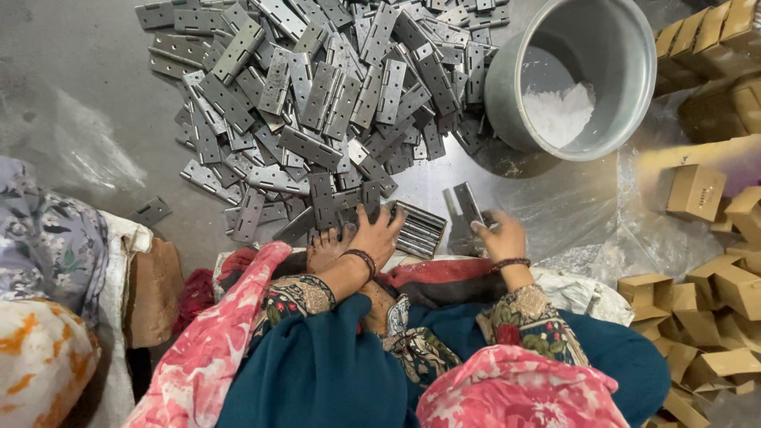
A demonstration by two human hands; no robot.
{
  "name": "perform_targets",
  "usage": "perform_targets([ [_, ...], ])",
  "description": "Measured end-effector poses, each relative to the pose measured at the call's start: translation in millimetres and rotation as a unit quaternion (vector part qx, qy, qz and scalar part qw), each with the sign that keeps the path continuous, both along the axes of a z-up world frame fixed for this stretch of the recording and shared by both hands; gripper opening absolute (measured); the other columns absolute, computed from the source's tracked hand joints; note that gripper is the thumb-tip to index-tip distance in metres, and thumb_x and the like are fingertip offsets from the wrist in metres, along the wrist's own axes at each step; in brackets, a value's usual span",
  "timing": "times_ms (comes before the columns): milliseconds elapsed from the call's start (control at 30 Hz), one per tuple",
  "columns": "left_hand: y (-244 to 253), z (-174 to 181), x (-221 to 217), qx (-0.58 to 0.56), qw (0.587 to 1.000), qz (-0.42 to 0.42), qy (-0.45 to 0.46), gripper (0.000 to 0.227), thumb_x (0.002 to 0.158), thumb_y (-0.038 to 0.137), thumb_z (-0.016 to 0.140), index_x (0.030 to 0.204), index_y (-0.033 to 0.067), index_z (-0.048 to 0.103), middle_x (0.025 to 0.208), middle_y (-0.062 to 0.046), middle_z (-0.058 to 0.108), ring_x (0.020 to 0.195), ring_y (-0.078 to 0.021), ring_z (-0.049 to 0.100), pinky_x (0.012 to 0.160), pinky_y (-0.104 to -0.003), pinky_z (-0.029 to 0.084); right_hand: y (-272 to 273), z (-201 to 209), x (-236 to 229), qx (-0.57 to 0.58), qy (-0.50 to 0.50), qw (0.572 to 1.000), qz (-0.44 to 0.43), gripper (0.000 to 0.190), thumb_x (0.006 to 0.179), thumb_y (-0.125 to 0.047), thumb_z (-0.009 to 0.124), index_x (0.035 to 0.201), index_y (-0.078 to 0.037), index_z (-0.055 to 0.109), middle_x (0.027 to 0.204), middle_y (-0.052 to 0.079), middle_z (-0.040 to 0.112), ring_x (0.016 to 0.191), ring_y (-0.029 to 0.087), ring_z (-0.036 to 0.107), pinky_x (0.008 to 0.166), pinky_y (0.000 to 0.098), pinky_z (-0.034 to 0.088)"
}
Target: The person sits on the floor and packs metal hinges into small cardboard boxes. They pick hinges from a large pile, place them into a box, add a white powder from a nearby bucket, and set the filled box aside.
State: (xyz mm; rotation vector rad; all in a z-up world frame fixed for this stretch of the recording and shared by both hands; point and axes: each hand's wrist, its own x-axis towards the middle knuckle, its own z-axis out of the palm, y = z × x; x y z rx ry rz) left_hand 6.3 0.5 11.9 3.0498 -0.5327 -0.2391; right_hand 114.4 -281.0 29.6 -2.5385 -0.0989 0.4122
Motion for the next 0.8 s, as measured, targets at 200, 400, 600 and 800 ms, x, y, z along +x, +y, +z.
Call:
perform_targets([
  [200, 1.1, 8.7, 1.1, 0.053, 0.995, -0.049, 0.069, 0.054, 0.092, 0.025, 0.055, 0.141, 0.0019, 0.059, 0.158, -0.017, 0.029, 0.141, -0.0425, 0.032, 0.098, -0.081, 0.032, 46.1, 66.3, -40.6, -0.048, -0.069, 0.977, 0.197, 0.023, 0.083, -0.017, 0.071, 0.105, -0.011, 0.067, 0.101, 0.012, 0.067, 0.092, 0.038, 0.066, 0.076, 0.0467, 0.054],
  [400, 2.8, 10.3, -0.6, 0.033, 0.998, -0.039, 0.027, 0.052, 0.091, 0.025, 0.057, 0.139, 0.0041, 0.061, 0.159, -0.015, 0.03, 0.144, -0.0411, 0.029, 0.099, -0.083, 0.03, 54.6, 71.2, -47.4, -0.12, -0.057, 0.968, 0.211, 0.026, 0.081, -0.015, 0.071, 0.106, -0.014, 0.064, 0.105, 0.01, 0.066, 0.096, 0.036, 0.066, 0.075, 0.0483, 0.054],
  [600, 7.5, 3.5, -3.9, 0.027, 0.991, -0.061, 0.114, 0.039, 0.096, 0.022, 0.057, 0.131, 0.0056, 0.066, 0.162, -0.016, 0.03, 0.152, -0.0408, 0.024, 0.107, -0.08, 0.028, 59.9, 38.1, -44.6, -0.107, -0.129, 0.955, 0.245, 0.027, 0.081, -0.012, 0.069, 0.107, -0.014, 0.062, 0.1, 0.009, 0.063, 0.094, 0.034, 0.065, 0.076, 0.0471, 0.055],
  [800, 23.8, -15.9, 2.7, -0.371, 0.896, 0.234, 0.074, 0.033, 0.093, 0.01, 0.061, 0.125, 0.0062, 0.067, 0.124, -0.016, 0.066, 0.123, -0.0368, 0.06, 0.109, -0.044, 0.051, 84.3, 0.0, -38.1, -0.076, -0.11, 0.955, 0.266, 0.025, 0.085, -0.009, 0.068, 0.11, -0.012, 0.064, 0.097, 0.011, 0.063, 0.088, 0.035, 0.064, 0.073, 0.0474, 0.054],
])
